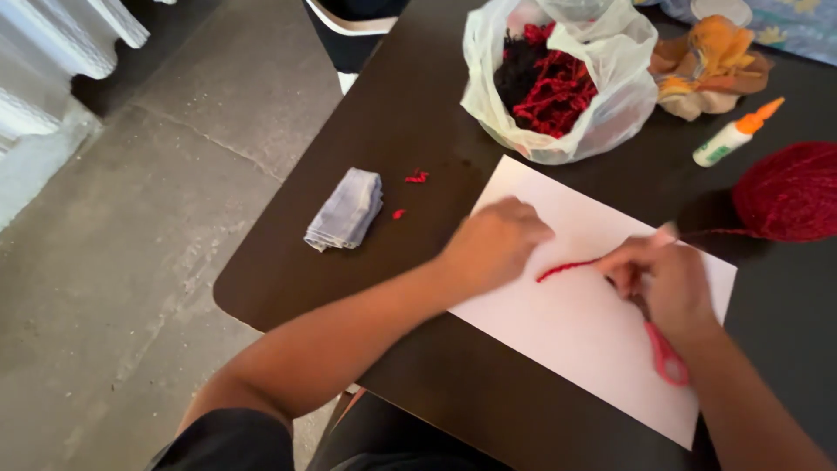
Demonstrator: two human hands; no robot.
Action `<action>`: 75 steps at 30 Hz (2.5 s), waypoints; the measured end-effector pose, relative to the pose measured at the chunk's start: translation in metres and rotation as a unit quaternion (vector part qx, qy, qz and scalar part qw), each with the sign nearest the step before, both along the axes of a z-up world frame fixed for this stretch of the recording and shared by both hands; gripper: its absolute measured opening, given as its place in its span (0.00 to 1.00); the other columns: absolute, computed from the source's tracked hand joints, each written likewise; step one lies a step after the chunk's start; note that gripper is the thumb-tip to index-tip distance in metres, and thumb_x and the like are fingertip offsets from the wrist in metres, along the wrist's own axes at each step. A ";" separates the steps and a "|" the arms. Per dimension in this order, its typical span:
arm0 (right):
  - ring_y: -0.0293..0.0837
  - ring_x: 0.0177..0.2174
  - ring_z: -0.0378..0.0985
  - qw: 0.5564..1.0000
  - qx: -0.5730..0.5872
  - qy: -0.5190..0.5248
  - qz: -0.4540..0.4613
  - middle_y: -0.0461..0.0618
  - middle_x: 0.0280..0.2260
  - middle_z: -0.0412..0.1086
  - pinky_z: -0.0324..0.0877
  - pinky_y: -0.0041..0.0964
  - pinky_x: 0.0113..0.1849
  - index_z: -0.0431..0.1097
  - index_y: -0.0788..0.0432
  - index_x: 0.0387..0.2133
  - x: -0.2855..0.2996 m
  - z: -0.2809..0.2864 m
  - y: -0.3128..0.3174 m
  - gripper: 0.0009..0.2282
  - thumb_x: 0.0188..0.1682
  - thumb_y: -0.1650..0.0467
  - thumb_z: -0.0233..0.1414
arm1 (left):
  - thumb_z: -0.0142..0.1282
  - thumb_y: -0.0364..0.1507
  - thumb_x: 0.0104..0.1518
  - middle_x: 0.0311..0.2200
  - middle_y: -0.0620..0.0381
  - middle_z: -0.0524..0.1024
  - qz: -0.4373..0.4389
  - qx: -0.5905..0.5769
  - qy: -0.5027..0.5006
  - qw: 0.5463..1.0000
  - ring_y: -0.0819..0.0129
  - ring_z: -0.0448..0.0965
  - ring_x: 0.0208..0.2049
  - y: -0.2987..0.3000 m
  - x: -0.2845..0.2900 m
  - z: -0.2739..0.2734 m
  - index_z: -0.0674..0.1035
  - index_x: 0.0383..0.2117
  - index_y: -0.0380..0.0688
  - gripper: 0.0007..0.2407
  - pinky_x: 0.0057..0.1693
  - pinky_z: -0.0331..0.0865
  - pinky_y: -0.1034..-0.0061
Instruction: Tying and cutting small bundles of red yarn to create craft elements
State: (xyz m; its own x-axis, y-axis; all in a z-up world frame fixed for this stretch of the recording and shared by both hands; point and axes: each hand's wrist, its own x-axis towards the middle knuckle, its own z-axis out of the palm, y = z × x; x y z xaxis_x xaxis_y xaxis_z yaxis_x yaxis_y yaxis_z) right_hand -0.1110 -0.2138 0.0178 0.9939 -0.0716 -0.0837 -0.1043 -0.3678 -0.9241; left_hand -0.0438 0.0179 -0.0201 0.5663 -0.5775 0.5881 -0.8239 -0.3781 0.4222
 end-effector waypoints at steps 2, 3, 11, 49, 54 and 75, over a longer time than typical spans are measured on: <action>0.46 0.22 0.65 0.997 -0.008 -0.064 -0.032 0.57 0.16 0.63 0.59 0.36 0.25 0.77 0.71 0.25 0.006 0.013 -0.013 0.20 0.58 0.72 0.39 | 0.52 0.21 0.54 0.26 0.59 0.74 0.031 -0.002 0.033 0.999 0.57 0.75 0.34 0.004 0.005 -0.008 0.80 0.28 0.49 0.06 0.39 0.70 0.64; 0.42 0.18 0.63 0.989 -0.017 -0.131 -0.060 0.55 0.15 0.62 0.58 0.33 0.24 0.75 0.70 0.27 0.008 0.020 -0.022 0.27 0.68 0.63 0.36 | 0.56 0.25 0.56 0.31 0.60 0.78 0.066 -0.002 0.064 0.996 0.59 0.78 0.38 0.003 0.009 -0.011 0.84 0.35 0.53 0.06 0.39 0.74 0.65; 0.37 0.37 0.79 0.814 -0.519 0.244 0.093 0.33 0.35 0.79 0.69 0.34 0.39 0.76 0.40 0.31 -0.012 0.074 -0.045 0.07 0.45 0.58 0.54 | 0.67 0.44 0.50 0.35 0.56 0.75 0.003 0.058 0.123 0.991 0.58 0.73 0.39 -0.012 -0.010 0.002 0.79 0.35 0.44 0.18 0.49 0.68 0.67; 0.43 0.53 0.72 0.824 -0.554 0.113 -0.035 0.38 0.47 0.74 0.72 0.48 0.43 0.75 0.49 0.44 -0.002 0.082 -0.063 0.12 0.52 0.61 0.49 | 0.39 0.25 0.67 0.41 0.48 0.76 -0.071 -0.006 0.211 0.975 0.55 0.77 0.39 0.002 -0.014 0.024 0.61 0.36 0.43 0.03 0.42 0.70 0.64; 0.41 0.55 0.70 0.832 -0.545 0.102 -0.021 0.38 0.50 0.71 0.73 0.51 0.46 0.73 0.50 0.49 0.001 0.074 -0.060 0.14 0.52 0.63 0.49 | 0.40 0.24 0.64 0.30 0.62 0.79 -0.047 0.042 0.217 0.974 0.62 0.78 0.22 0.003 -0.013 0.022 0.63 0.37 0.46 0.01 0.30 0.67 0.67; 0.38 0.47 0.77 0.858 -0.454 0.219 0.100 0.38 0.47 0.69 0.70 0.35 0.47 0.73 0.44 0.52 0.008 0.059 -0.040 0.26 0.37 0.59 0.67 | 0.43 0.29 0.67 0.27 0.60 0.76 -0.017 0.126 0.238 0.963 0.57 0.75 0.23 0.009 0.001 0.022 0.64 0.36 0.48 0.03 0.33 0.65 0.64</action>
State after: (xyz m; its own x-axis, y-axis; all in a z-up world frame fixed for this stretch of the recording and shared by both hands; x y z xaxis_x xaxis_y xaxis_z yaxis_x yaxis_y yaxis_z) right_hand -0.1030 -0.2535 0.0768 0.8813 -0.1360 -0.4525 -0.2187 -0.9664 -0.1354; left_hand -0.0433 0.0267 0.0021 0.7152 -0.6909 0.1059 -0.5737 -0.4936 0.6536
